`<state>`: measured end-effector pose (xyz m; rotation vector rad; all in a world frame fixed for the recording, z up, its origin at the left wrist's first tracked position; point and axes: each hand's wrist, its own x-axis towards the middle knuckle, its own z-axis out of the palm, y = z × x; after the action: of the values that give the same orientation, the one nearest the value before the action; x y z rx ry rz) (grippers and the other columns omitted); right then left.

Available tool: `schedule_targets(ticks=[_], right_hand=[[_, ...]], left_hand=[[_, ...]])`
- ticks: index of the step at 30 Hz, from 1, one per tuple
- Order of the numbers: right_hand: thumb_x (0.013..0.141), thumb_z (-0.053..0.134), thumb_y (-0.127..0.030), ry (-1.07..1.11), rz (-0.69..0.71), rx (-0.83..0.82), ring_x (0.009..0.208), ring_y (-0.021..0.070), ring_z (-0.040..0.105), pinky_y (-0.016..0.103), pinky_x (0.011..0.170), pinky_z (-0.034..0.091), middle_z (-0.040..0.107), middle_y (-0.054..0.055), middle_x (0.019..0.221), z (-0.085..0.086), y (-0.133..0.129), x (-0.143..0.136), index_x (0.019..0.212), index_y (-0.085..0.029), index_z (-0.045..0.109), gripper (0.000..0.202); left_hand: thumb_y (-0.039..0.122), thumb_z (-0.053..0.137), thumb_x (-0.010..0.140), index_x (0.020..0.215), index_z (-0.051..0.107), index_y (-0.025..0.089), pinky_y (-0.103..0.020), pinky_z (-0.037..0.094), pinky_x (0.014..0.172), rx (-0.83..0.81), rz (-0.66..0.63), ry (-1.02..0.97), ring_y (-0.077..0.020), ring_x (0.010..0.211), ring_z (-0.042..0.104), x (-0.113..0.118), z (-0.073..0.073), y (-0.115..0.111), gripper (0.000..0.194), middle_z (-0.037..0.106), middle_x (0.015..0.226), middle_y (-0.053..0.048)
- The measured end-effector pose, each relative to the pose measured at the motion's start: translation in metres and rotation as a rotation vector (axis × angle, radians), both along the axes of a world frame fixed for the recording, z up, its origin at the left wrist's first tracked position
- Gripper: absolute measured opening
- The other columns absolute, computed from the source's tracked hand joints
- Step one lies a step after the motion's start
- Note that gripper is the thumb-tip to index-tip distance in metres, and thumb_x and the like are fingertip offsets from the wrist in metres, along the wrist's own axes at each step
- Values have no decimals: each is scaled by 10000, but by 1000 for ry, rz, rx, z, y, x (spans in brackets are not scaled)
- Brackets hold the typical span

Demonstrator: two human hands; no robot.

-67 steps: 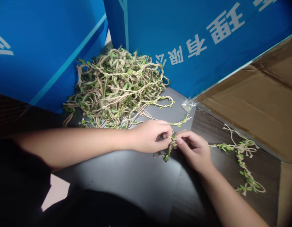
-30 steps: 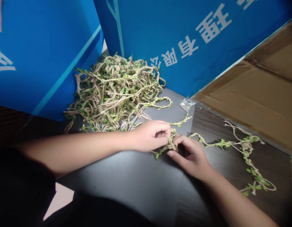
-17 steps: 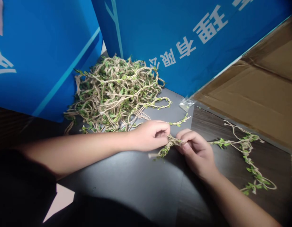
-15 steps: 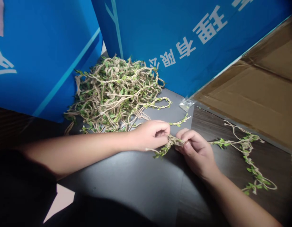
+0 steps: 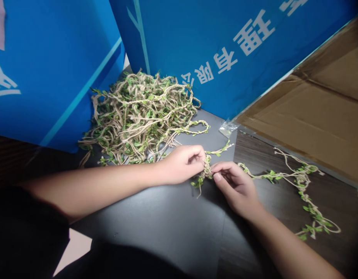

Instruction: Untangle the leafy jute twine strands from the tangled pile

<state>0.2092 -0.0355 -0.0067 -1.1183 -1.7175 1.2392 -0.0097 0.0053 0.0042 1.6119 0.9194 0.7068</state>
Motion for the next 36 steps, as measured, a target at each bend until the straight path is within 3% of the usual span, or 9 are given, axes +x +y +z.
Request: schedule_targets(ticks=[3,13,20,26,30,36], right_hand=[[976,619,-295,-34,-59,19,634,123,588,266,599,488,645,-3,761,-5,-1,-2,1046,-243,664,99],[867,758,-300,-76,-142,43,597,109,574,267,591,473,627,-34,691,-6,2,-4,986,-228,631,189],[900,706,-283,-11,-150,36,566,95,542,241,549,451,595,-39,676,-6,3,-5,987,-228,624,132],[900,709,-262,4,-161,17,552,92,539,227,537,460,573,-45,648,-5,4,-6,1000,-223,626,136],[888,718,-239,37,-156,34,593,83,584,219,572,509,643,-15,777,-3,5,-6,980,-229,639,121],[883,721,-209,74,-126,65,707,94,652,233,666,566,714,24,969,-6,5,-5,936,-236,658,87]], left_hand=[[224,550,909,857,550,161,-189,404,589,-42,0,-24,-73,615,511,0,0,-1,82,565,688,41],[389,661,918,882,609,152,-176,402,569,-28,40,0,-59,601,496,2,0,-4,246,563,694,39],[514,726,862,921,608,171,-183,421,578,155,13,70,-59,610,540,3,-2,-6,367,582,777,35],[340,664,922,880,668,164,-194,450,637,269,-12,112,-55,662,543,1,-3,-6,181,592,888,5],[294,649,910,877,667,162,-201,453,642,296,-8,126,-63,662,547,2,-2,-7,138,588,860,6],[498,696,892,889,632,163,-207,442,600,291,22,115,-54,607,525,2,-3,-7,341,566,849,17]])
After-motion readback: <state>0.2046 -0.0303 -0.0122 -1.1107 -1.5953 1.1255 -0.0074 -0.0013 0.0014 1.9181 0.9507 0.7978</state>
